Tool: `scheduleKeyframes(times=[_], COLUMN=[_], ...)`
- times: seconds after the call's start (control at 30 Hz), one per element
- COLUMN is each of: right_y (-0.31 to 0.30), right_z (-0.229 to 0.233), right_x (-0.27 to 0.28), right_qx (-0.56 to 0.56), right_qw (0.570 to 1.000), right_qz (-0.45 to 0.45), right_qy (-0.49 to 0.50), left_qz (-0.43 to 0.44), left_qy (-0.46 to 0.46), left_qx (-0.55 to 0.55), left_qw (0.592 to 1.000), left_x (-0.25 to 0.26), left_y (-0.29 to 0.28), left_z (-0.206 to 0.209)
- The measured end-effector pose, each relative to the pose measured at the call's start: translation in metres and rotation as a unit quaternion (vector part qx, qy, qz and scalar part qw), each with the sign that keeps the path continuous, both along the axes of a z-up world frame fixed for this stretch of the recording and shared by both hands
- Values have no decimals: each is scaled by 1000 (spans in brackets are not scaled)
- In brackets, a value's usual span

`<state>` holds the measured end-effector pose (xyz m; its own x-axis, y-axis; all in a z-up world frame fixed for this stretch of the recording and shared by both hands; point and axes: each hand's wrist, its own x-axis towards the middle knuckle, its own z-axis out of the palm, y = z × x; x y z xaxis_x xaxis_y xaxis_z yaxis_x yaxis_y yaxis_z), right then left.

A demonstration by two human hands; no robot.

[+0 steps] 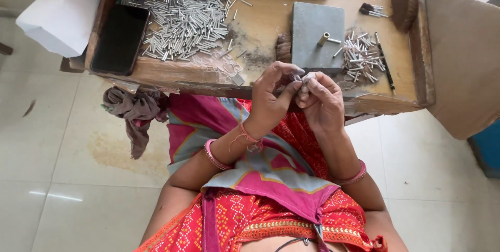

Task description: The recorder is manually assembling small metal pins and components on a manufacturing workbench.

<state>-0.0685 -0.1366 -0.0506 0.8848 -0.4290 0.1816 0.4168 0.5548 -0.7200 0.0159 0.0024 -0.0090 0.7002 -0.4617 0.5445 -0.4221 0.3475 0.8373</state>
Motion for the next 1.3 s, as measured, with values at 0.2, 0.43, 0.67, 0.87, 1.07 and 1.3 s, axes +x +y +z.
scheduleKeyframes(times=[0.2,0.43,0.67,0.87,1.07,1.3], right_y=[1,13,-9,-6,-11,-10], right_z=[-2,2,39,43,29,27], right_x=[-9,-19,-33,-33,-24,-23], right_qx=[86,40,-42,-197,-95,-53], right_qw=[995,999,989,980,992,996], right_qz=[53,6,109,27,10,24], right_qy=[-1,-5,89,1,-84,-72], left_qz=[5,77,54,22,-188,-275], left_qy=[-63,-366,-391,-322,157,263], left_qx=[-4,13,25,-31,-122,-148], left_qw=[998,927,918,946,962,913], left_x=[-1,5,8,5,0,-2], left_y=[5,12,19,17,0,-8], left_z=[1,7,8,12,-18,-29])
